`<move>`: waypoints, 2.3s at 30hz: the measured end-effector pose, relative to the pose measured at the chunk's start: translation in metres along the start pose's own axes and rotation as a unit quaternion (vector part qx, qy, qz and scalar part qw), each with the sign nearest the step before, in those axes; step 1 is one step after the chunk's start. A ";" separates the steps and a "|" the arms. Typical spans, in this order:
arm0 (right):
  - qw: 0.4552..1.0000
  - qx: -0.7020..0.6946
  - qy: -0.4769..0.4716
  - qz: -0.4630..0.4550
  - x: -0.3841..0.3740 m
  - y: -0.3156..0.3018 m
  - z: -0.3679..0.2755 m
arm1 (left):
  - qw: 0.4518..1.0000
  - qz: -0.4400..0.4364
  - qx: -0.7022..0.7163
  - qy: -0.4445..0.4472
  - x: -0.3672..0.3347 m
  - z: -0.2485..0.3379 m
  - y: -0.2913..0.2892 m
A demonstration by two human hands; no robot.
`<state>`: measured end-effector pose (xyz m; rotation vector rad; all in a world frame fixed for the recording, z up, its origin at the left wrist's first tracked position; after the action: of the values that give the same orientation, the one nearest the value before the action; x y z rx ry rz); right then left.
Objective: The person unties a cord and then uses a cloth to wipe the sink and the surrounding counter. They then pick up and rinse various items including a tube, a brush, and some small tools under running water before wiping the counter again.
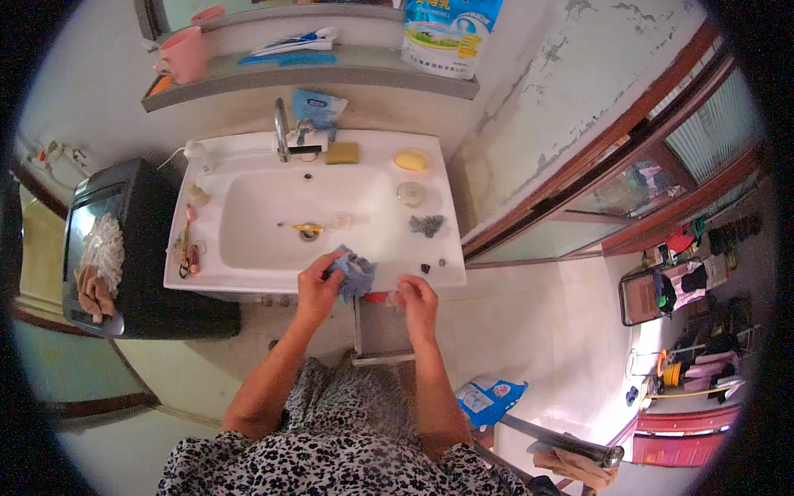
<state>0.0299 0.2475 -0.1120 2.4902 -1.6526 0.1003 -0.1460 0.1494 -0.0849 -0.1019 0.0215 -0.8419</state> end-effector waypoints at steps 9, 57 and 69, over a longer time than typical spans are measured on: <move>0.990 -0.144 -0.008 0.000 -0.017 -0.005 0.020 | 0.957 -0.192 -0.162 0.142 -0.002 0.001 0.072; 0.968 -0.218 0.118 0.038 0.069 -0.042 0.224 | 0.938 0.121 0.320 -0.051 -0.013 0.005 -0.105; 0.826 -0.374 0.386 0.166 0.003 -0.044 0.236 | 0.930 0.163 0.321 -0.070 -0.001 -0.001 -0.104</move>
<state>0.0651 0.2235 -0.3479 1.2930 -1.3479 0.3613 -0.2239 0.0818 -0.0758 0.4509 -0.3626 -0.4735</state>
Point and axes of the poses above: each hand's wrist, its own x-axis away from the middle knuckle, its own y-axis out of the palm, z = x × y, the point moved 4 cm from there along -x, towards the middle knuckle, and after that the axes turned 6 degrees about -y, right-handed, at the moved point
